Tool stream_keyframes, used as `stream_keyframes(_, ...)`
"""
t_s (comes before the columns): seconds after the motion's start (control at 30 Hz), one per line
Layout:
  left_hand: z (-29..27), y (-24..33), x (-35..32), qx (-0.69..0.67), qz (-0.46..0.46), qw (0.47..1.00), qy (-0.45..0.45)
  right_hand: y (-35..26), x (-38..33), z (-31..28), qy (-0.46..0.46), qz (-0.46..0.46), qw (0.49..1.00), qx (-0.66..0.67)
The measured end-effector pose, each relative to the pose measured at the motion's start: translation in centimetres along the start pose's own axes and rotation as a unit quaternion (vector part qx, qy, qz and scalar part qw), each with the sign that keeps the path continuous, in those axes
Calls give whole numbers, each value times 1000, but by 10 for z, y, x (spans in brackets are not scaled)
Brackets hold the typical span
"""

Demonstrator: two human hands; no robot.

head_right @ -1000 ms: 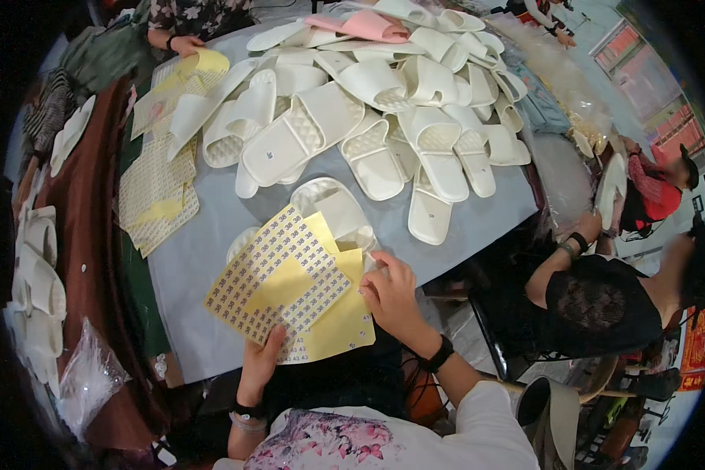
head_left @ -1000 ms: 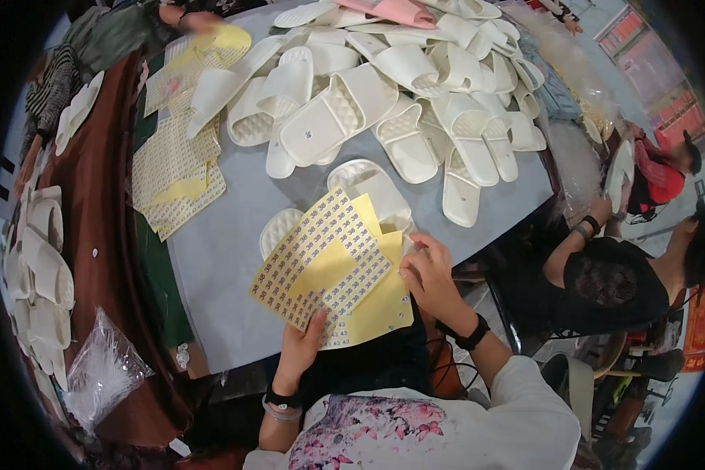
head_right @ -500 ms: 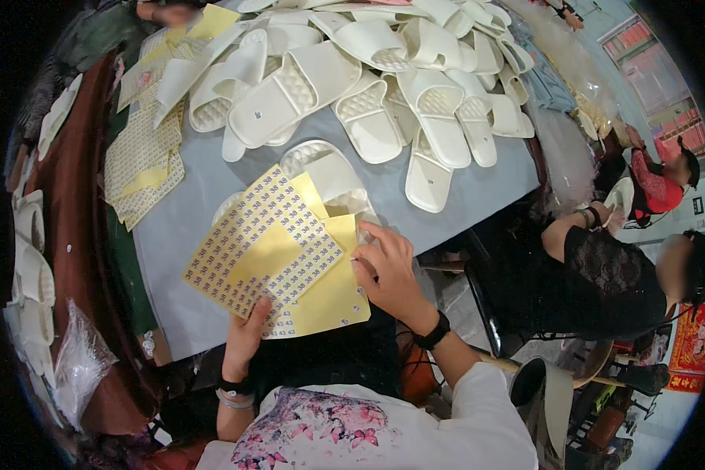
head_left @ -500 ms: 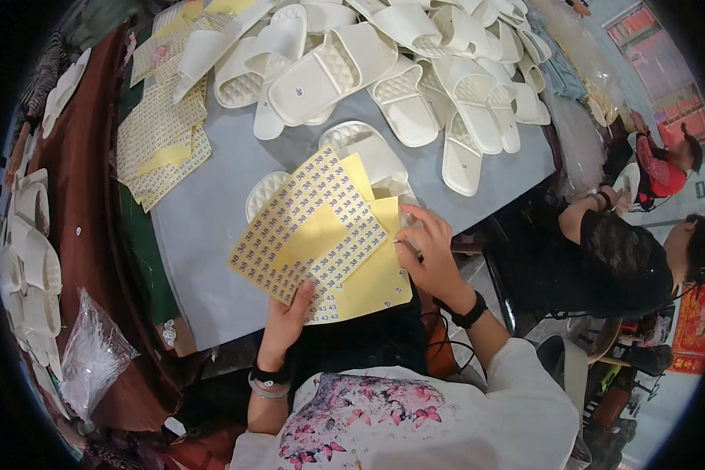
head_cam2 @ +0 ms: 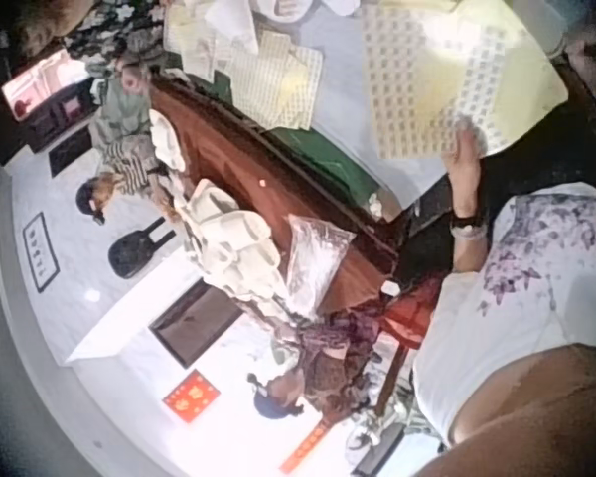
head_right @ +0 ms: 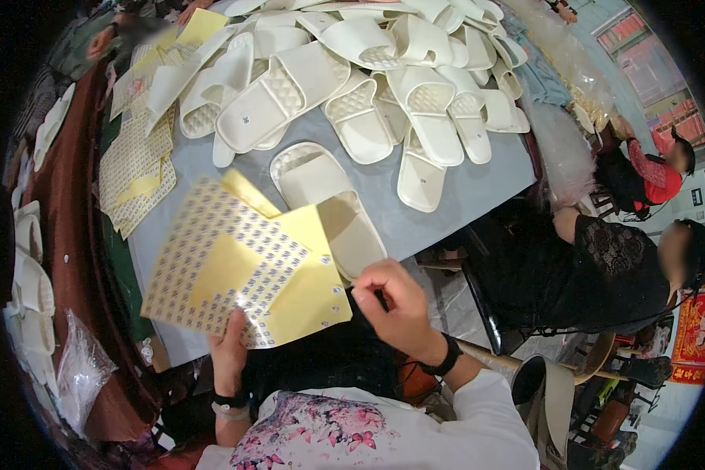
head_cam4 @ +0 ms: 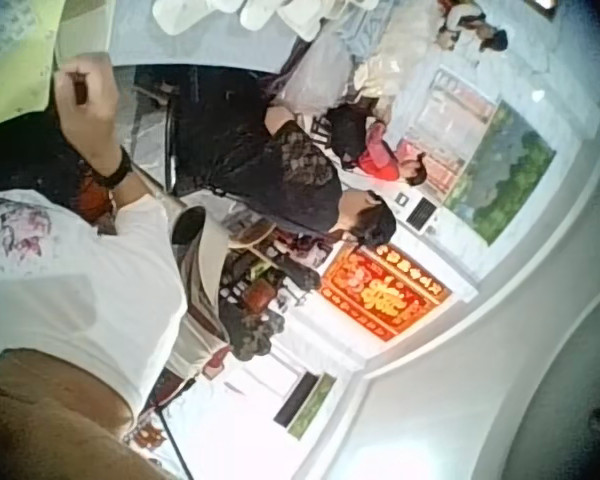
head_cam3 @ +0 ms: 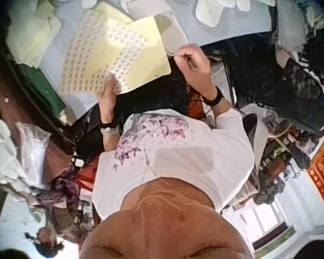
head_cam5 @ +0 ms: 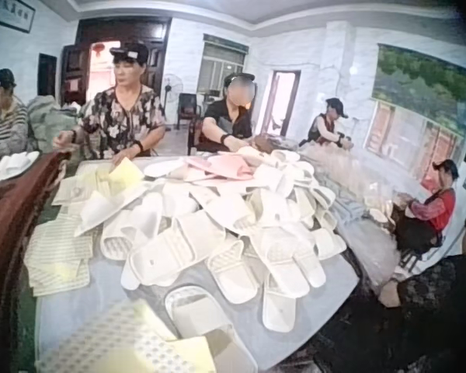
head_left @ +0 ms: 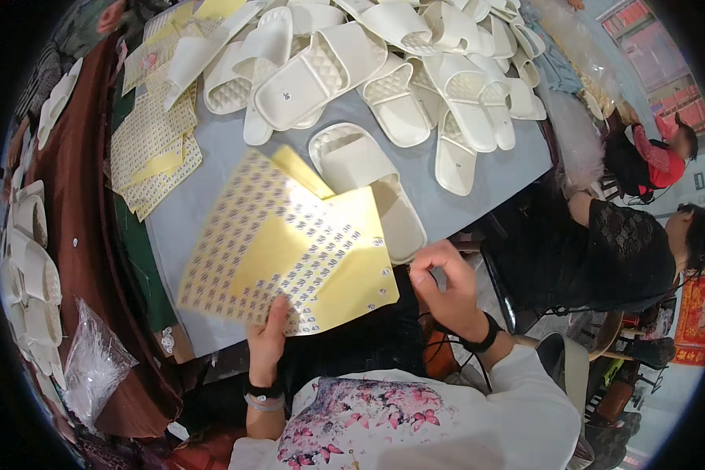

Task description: The recorder is applying small circular size stickers from a yellow sheet onto the insoles of white slippers in a manufacturing setting.

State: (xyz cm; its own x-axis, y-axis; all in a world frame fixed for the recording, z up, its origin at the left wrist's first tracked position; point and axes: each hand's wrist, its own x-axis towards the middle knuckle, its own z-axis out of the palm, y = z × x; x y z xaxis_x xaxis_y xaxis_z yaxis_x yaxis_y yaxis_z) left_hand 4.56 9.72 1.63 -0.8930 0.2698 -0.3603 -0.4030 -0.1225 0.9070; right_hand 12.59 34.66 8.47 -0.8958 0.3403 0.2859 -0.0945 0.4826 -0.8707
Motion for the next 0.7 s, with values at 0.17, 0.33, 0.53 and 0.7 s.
stream_keyframes(0.17,-9,22,-8,-11,118,990,76,-8,2,25,-80,-53,994,-60)
stream_keyframes(0.33,-30,14,-9,54,113,986,113,5,10,61,-115,-170,966,-154)
stream_keyframes(0.53,-31,11,-14,86,116,985,93,5,11,78,-139,-140,964,-178)
stream_keyframes(0.7,-25,12,-11,58,122,984,114,10,9,85,-142,-145,962,-185)
